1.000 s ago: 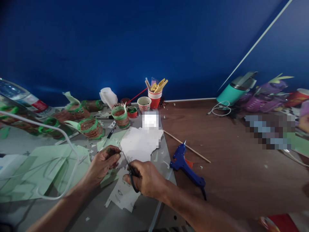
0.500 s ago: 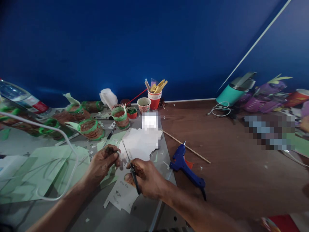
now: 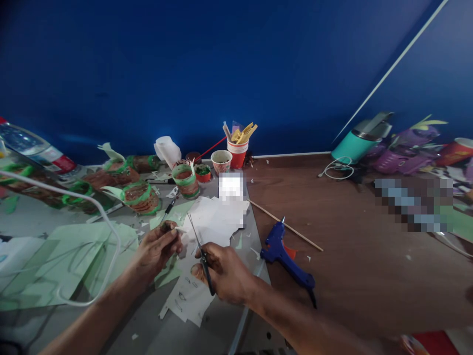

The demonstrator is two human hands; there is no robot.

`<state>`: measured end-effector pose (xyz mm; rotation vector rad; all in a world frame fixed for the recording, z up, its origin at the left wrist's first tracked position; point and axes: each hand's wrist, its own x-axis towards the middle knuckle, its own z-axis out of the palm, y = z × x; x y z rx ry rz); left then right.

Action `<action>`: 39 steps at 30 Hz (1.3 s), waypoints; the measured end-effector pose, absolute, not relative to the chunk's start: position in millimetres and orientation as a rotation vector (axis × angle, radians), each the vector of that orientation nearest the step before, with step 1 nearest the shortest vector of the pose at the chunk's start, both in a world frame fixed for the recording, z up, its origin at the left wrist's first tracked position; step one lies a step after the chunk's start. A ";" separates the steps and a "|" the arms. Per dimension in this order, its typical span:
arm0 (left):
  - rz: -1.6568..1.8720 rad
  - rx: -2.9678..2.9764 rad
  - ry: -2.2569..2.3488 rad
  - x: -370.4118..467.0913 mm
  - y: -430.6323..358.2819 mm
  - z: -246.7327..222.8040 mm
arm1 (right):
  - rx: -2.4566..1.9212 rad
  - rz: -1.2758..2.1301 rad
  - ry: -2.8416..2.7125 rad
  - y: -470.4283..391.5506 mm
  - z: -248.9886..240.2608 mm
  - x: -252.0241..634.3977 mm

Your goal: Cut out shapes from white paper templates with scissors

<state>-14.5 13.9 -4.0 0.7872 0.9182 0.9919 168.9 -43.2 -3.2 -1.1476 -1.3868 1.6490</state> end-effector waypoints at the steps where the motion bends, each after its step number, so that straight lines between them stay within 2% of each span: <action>1: 0.992 0.764 0.910 -14.5 13.9 -4.3 | -1.153 1.640 -1.396 -43.4 -4.6 168.5; 18: 0.956 0.778 0.960 -9.3 11.5 -0.8 | -1.217 1.563 -1.530 -43.1 -8.0 168.7; 39: 0.955 0.694 0.804 -11.2 9.4 -0.9 | -1.230 1.498 -1.611 -43.1 -12.3 169.5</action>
